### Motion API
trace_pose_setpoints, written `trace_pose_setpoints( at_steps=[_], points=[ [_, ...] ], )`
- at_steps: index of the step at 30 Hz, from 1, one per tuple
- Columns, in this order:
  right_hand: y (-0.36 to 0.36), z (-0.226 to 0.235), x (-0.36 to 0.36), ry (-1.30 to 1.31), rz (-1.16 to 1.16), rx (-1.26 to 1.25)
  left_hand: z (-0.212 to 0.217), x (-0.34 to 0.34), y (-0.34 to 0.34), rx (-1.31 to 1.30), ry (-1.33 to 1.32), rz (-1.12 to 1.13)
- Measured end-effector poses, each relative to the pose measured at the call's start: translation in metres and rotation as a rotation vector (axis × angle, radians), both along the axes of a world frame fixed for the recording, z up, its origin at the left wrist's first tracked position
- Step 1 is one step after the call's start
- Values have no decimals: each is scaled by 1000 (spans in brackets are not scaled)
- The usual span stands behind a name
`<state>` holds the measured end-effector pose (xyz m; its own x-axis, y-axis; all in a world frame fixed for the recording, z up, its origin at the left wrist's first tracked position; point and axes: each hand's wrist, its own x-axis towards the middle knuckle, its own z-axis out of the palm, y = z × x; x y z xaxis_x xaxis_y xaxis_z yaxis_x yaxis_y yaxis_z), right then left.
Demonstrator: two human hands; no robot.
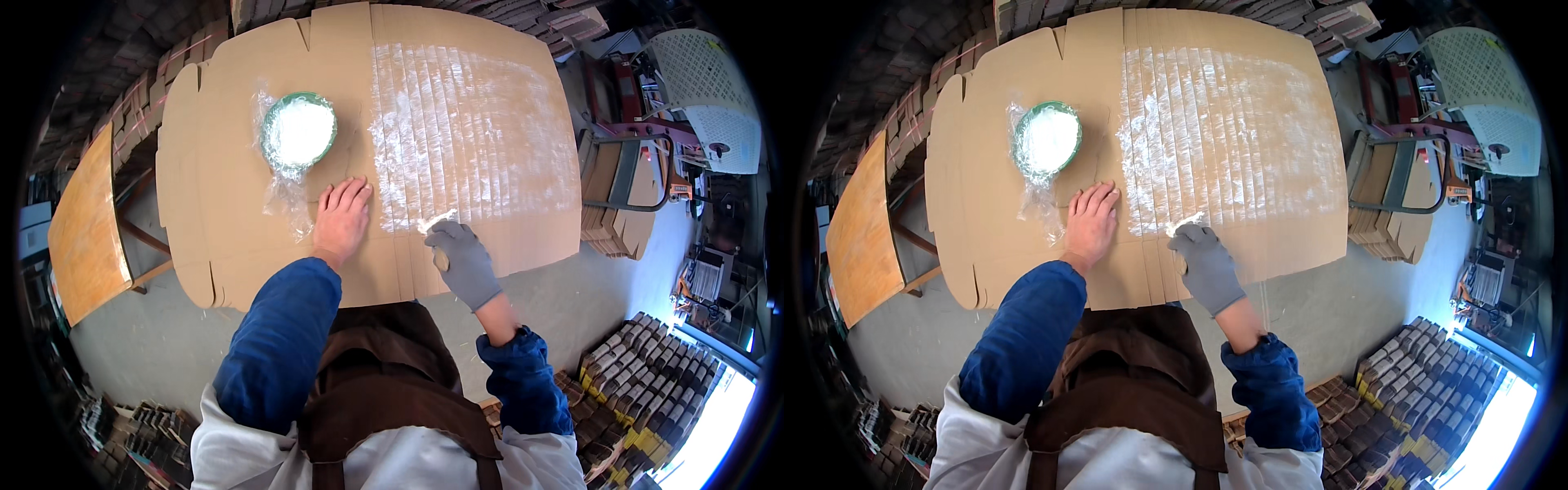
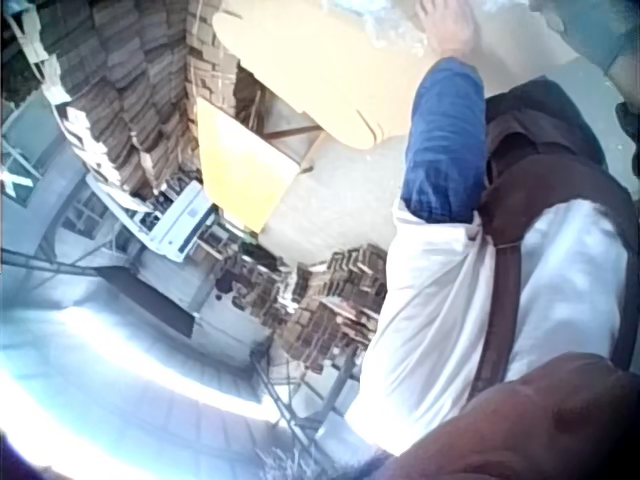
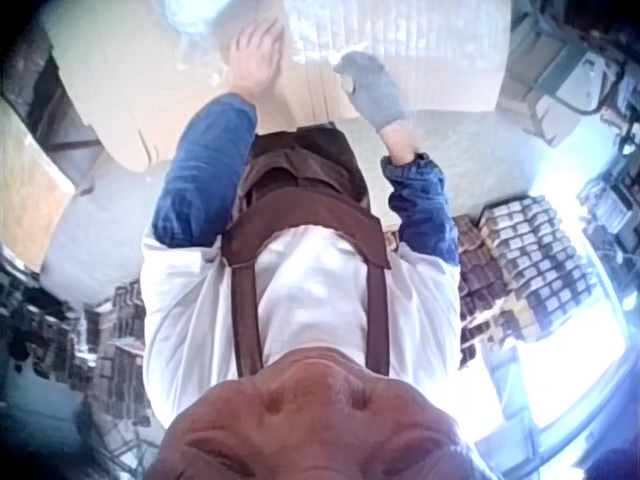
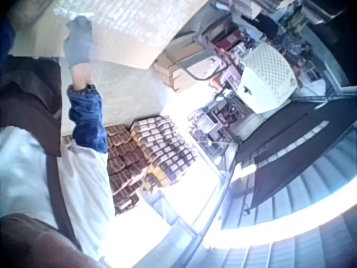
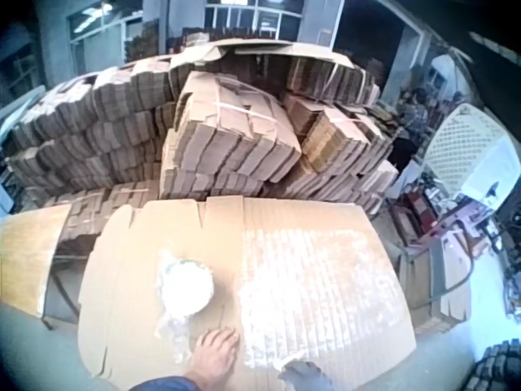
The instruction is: The person applies a white adhesive substance to a large flat cardboard sheet using a small brush. They repeatedly dip the brush into a container of glue and spread it across the surface in a systematic pattern. The person works in a warehouse environment surrounded by stacks of cardboard.
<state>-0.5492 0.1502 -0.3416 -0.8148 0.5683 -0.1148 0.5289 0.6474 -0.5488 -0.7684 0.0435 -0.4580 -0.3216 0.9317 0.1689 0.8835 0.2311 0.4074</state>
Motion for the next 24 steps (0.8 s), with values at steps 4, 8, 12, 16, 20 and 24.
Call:
trace_pose_setpoints(
  at_steps=[4, 8, 12, 16, 20, 24],
  points=[
    [29, -3, 20, -62, -190, 115, 0, -2, -2, -2, 1, 0],
    [5, 8, 12, 44, -83, 134, -1, -1, 0, 3, -6, -6],
    [35, -20, 29, -66, -229, 167, 0, -2, 0, -21, 10, -8],
    [21, -10, 18, 17, -172, 267, 3, 0, 1, -60, -7, -10],
    [51, -38, 21, -53, -169, 314, 6, -1, 0, -97, -9, -14],
    [59, -29, -6, 108, -328, 177, 5, -3, 1, -116, 6, 3]
  ],
)
